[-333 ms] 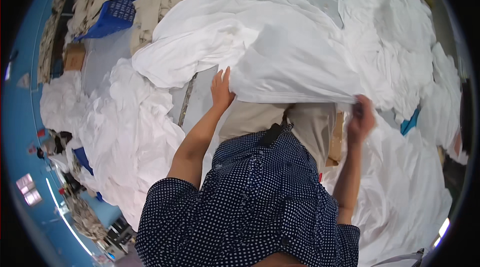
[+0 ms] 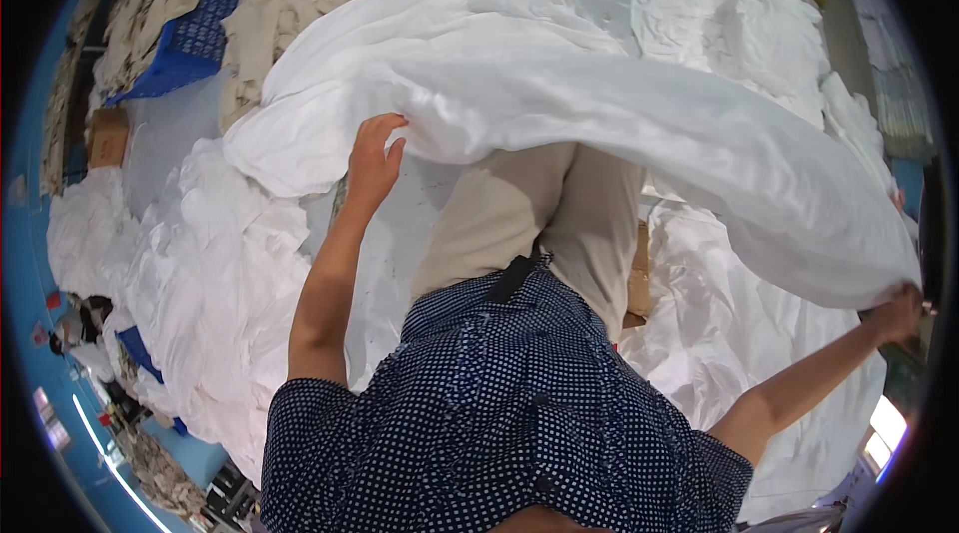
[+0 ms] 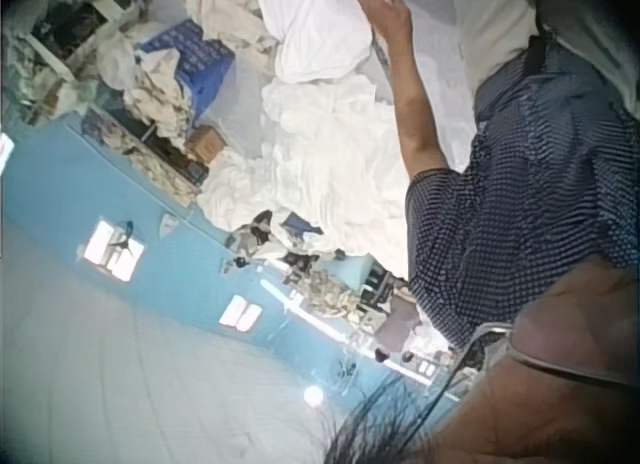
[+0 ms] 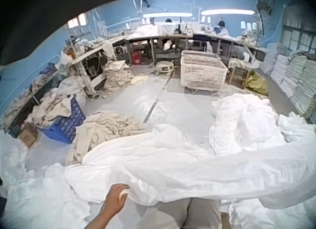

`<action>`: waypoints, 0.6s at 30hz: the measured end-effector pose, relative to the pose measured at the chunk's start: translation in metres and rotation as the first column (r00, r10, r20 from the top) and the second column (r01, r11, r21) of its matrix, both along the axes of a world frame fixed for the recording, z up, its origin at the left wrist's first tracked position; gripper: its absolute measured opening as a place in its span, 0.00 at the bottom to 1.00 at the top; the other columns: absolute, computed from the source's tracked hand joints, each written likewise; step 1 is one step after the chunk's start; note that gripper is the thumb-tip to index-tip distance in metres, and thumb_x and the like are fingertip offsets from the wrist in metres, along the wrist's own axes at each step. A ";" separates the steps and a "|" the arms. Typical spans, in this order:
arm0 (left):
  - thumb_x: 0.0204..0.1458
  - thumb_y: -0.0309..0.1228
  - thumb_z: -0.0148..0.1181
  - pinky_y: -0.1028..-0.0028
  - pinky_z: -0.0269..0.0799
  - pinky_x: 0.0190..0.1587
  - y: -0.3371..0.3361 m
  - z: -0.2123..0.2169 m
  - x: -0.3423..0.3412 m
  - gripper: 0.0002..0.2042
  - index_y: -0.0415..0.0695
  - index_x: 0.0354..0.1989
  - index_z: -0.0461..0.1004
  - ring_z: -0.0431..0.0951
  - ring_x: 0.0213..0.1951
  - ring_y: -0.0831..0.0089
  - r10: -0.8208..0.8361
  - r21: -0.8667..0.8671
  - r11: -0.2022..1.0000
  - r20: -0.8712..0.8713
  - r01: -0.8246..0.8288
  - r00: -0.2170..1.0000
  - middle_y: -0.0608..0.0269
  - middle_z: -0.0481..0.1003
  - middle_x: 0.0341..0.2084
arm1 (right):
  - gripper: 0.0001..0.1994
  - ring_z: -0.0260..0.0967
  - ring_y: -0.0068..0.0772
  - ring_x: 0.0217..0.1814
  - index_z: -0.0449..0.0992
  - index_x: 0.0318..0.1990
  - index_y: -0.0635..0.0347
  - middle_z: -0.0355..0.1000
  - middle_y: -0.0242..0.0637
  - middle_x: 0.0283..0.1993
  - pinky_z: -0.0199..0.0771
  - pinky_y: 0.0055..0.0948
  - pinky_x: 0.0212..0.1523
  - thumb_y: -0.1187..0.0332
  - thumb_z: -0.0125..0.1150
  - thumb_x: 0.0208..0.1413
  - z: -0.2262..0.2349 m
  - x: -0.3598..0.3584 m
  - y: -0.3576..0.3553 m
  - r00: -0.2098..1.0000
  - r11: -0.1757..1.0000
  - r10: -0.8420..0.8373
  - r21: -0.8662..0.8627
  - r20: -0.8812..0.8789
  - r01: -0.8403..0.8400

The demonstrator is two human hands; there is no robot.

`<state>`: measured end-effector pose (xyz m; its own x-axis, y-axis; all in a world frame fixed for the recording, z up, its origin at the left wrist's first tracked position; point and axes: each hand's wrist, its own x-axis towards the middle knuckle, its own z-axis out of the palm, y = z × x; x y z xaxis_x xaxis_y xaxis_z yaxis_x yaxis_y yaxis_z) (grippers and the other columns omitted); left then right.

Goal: Using small snippers to trim loose threads from white garment pieces in a textile production environment.

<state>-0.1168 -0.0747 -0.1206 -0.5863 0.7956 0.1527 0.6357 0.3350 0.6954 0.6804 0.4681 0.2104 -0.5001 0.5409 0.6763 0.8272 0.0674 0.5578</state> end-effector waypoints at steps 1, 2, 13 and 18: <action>0.47 0.22 0.66 0.53 0.62 0.64 0.018 0.001 0.011 0.21 0.46 0.52 0.76 0.70 0.60 0.54 0.032 0.013 0.999 0.065 -0.033 0.997 0.60 0.76 0.51 | 0.16 0.80 0.36 0.41 0.84 0.47 0.54 0.82 0.36 0.37 0.78 0.37 0.43 0.57 0.57 0.62 0.035 0.030 0.023 0.931 0.904 -0.357 -0.225 0.074 0.364; 0.47 0.22 0.66 0.53 0.62 0.64 0.025 0.008 0.016 0.21 0.46 0.52 0.76 0.70 0.60 0.54 0.041 -0.001 0.999 0.041 -0.041 0.998 0.60 0.76 0.51 | 0.22 0.77 0.35 0.39 0.79 0.57 0.57 0.81 0.36 0.41 0.74 0.40 0.41 0.59 0.55 0.57 -0.021 -0.004 0.035 0.594 0.800 -0.532 -0.589 -0.604 0.118; 0.46 0.19 0.64 0.61 0.75 0.44 0.083 -0.034 0.011 0.14 0.39 0.44 0.76 0.78 0.38 0.48 0.027 0.070 0.997 0.123 -0.036 0.992 0.53 0.78 0.33 | 0.35 0.73 0.39 0.63 0.73 0.65 0.51 0.72 0.39 0.66 0.73 0.35 0.59 0.71 0.73 0.45 -0.223 -0.525 -0.196 0.623 -0.320 -0.032 -0.582 -0.782 -0.748; 0.44 0.25 0.69 0.63 0.73 0.28 0.052 0.066 0.037 0.10 0.44 0.36 0.76 0.77 0.29 0.56 0.011 0.219 0.973 -0.368 0.075 0.930 0.58 0.75 0.27 | 0.12 0.76 0.27 0.41 0.79 0.45 0.64 0.79 0.39 0.40 0.76 0.29 0.45 0.76 0.67 0.53 -0.228 -0.568 -0.200 0.727 -0.319 0.008 -0.691 -0.686 -0.648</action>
<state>-0.0796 -0.0227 -0.0551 -0.4304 0.7321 0.5279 0.8667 0.1719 0.4683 0.1123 0.2681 -0.0180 -0.8664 0.4643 -0.1840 0.4328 0.5141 -0.7406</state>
